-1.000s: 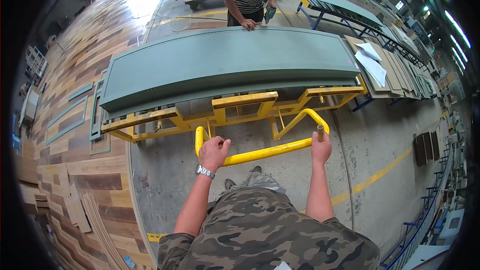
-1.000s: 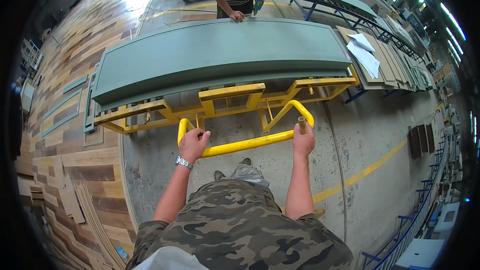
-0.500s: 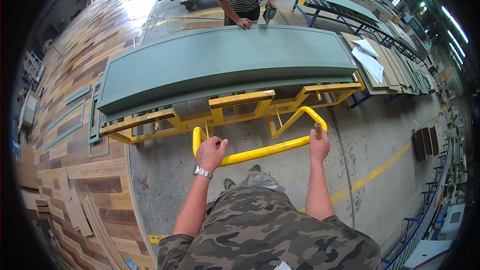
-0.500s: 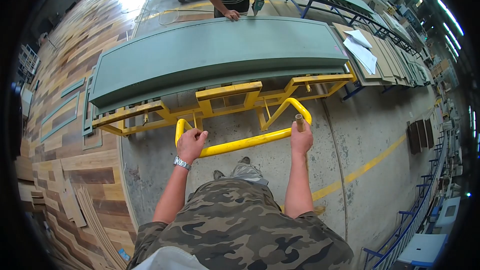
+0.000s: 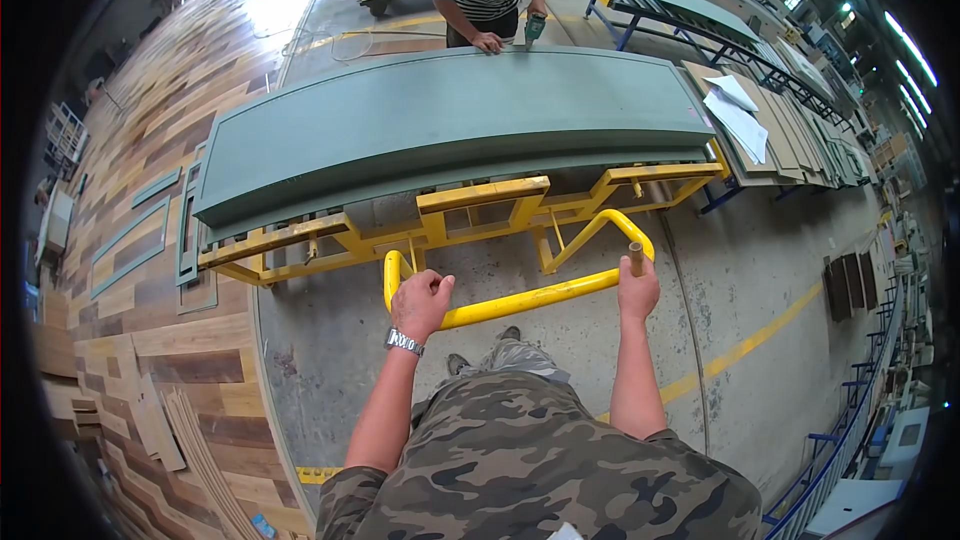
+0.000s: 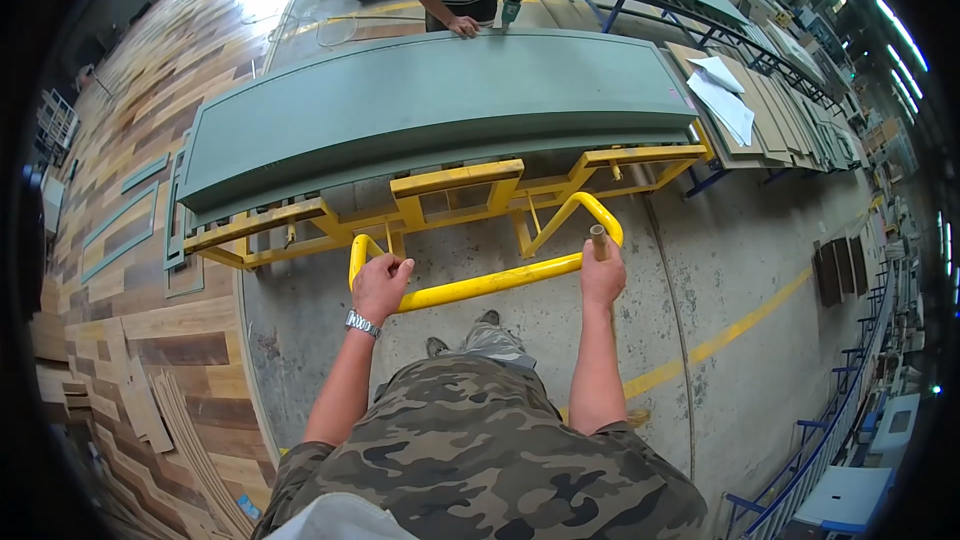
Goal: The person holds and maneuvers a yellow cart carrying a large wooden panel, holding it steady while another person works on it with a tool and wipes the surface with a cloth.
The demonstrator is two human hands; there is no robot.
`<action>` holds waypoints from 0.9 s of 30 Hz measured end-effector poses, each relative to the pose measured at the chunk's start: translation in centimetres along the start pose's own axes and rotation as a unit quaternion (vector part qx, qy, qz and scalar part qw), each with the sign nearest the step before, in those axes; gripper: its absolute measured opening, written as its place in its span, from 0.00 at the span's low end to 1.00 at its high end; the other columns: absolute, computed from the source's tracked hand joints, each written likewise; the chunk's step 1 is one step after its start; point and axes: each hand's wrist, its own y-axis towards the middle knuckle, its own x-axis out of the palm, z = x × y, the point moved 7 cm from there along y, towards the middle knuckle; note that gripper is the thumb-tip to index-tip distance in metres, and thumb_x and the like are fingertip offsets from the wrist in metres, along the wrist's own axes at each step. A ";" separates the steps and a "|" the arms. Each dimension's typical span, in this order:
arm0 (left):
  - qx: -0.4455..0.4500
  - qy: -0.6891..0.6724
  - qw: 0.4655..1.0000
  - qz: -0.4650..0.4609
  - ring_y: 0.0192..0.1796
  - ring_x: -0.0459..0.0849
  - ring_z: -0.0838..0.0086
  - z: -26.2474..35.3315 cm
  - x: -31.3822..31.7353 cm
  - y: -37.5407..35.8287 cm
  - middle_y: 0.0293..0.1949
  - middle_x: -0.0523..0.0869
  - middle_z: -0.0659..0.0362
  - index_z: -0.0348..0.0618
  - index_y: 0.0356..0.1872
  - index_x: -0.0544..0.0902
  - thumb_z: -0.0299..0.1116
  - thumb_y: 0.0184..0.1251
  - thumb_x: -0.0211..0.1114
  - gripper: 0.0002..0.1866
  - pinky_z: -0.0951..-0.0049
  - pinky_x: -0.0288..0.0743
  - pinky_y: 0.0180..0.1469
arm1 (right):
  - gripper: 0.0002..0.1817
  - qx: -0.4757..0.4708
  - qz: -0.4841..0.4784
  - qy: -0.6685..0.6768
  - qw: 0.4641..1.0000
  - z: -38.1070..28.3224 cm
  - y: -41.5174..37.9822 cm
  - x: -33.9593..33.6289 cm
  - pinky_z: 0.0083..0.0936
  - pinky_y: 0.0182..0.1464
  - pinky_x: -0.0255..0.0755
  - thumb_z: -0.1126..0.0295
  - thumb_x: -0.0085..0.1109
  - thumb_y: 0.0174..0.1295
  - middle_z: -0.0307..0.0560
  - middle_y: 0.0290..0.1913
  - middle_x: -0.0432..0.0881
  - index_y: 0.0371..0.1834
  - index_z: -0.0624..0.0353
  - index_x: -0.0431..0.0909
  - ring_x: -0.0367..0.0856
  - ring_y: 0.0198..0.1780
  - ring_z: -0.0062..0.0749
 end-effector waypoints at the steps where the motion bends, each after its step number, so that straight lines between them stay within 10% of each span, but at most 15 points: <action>1: 0.000 -0.001 1.000 0.000 0.41 0.91 0.54 0.0 0.0 0.0 0.33 0.92 0.53 0.43 0.35 0.92 0.51 0.73 0.71 0.19 0.53 0.83 0.46 | 0.21 0.001 -0.001 -0.002 1.000 0.0 0.0 0.0 0.44 0.55 0.83 0.51 0.71 0.68 0.52 0.46 0.94 0.57 0.52 0.90 0.92 0.50 0.53; 27: -0.003 0.003 1.000 -0.003 0.42 0.91 0.54 -0.1 0.0 -0.1 0.34 0.92 0.53 0.43 0.36 0.92 0.51 0.74 0.70 0.20 0.53 0.83 0.47 | 0.21 0.003 -0.001 -0.005 1.000 -0.1 -0.2 -0.1 0.44 0.55 0.83 0.51 0.72 0.68 0.53 0.47 0.94 0.57 0.52 0.89 0.92 0.50 0.53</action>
